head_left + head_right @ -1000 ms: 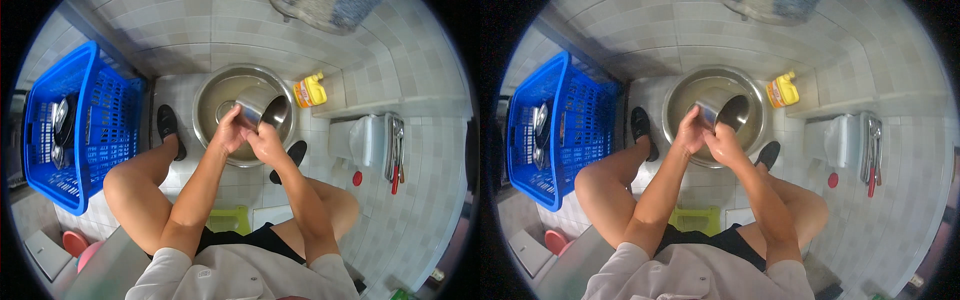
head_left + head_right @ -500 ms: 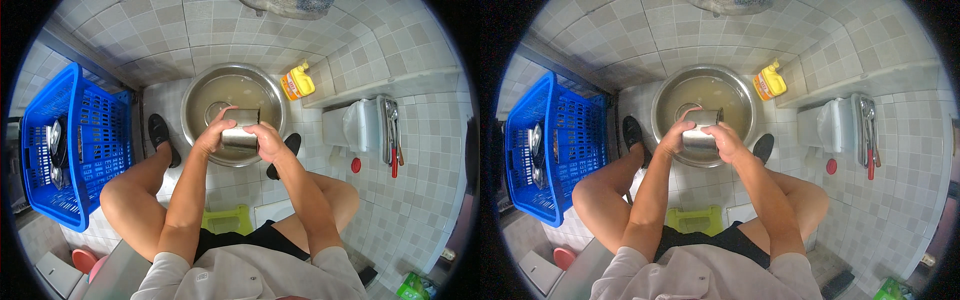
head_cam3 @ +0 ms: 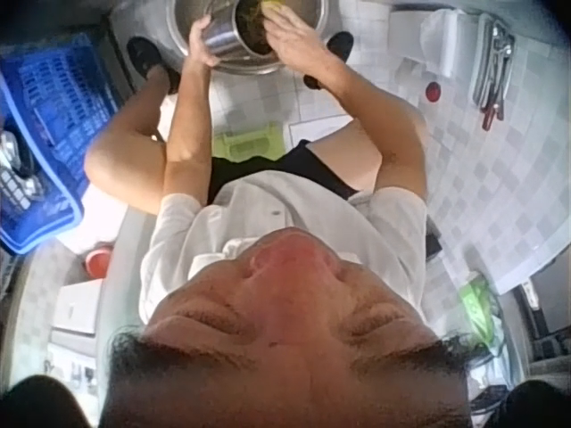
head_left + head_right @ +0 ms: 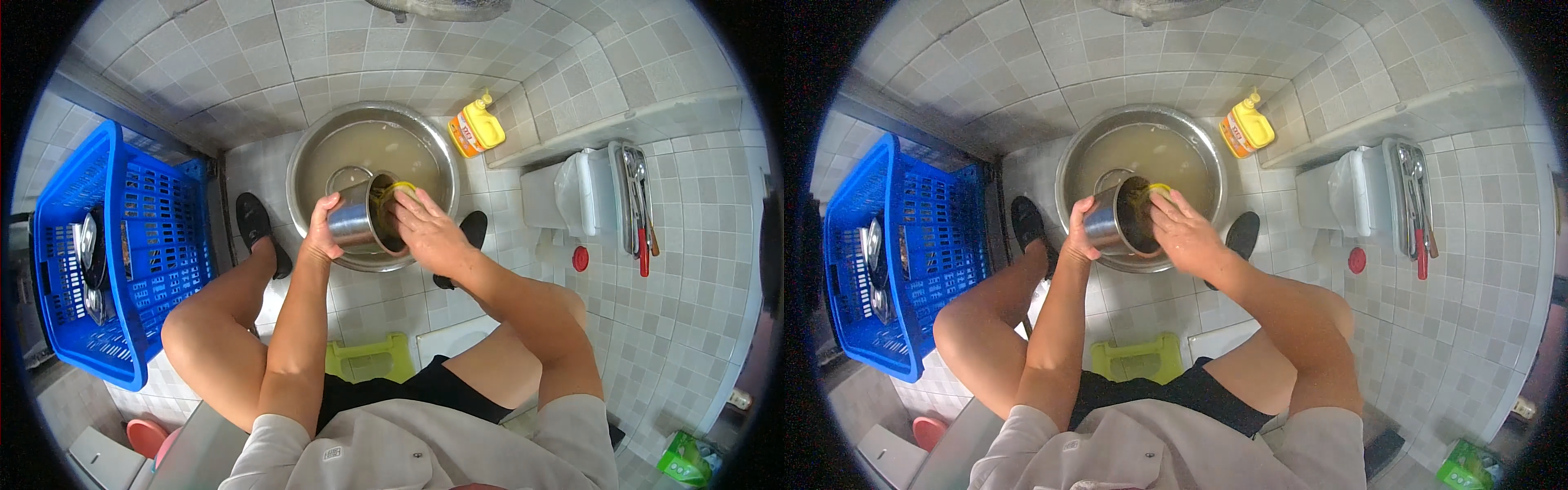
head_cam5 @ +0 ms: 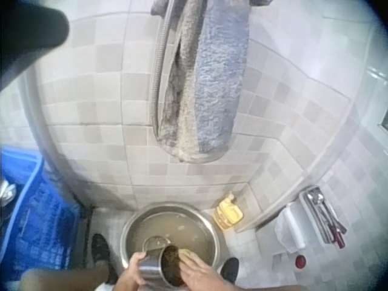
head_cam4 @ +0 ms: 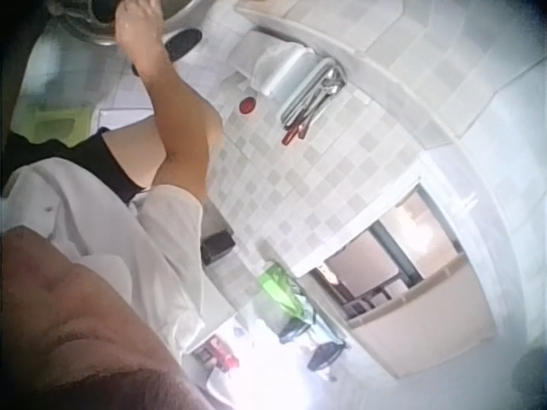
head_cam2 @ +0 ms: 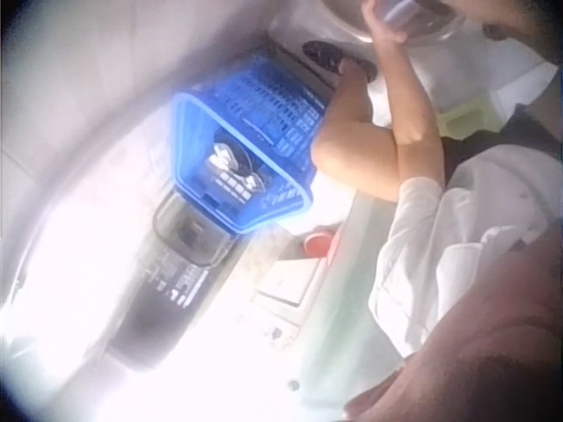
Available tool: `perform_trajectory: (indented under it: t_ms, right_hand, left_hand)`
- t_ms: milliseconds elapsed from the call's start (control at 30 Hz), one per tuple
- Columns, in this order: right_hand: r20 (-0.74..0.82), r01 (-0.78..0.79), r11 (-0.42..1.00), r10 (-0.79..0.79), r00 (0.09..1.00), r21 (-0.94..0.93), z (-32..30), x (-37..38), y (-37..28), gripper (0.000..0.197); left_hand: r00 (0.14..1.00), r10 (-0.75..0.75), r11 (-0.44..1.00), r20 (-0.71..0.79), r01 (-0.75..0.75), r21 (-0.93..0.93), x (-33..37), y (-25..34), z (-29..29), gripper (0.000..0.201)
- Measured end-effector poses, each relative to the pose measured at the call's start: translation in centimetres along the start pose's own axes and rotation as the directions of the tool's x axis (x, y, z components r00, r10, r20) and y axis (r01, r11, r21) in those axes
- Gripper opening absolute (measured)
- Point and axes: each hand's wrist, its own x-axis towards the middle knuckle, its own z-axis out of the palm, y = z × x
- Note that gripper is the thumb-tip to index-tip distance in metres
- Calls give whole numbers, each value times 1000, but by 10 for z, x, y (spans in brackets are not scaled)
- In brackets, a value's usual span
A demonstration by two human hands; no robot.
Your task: The person washes metallic cups and a strainer in a basin of water using a scouring pad.
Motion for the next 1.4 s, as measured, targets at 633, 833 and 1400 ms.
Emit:
perform_trajectory:
  t_ms: [633, 833, 1400]
  right_hand:
    - [510, -260, -723, 147, 847, 640, -5, 19, -27, 50]
    - [425, -361, 767, 128, 896, 530, 0, 10, -34, 39]
    - [223, 9, 1000, -11, 975, 8, -15, 3, -16, 42]
  left_hand:
    - [997, 34, 984, 73, -46, 170, -2, 1, 41, 69]
    - [982, -154, 984, -110, 163, 75, 1, 9, 14, 69]
    - [978, -128, 990, -167, 135, 31, 22, -2, -62, 57]
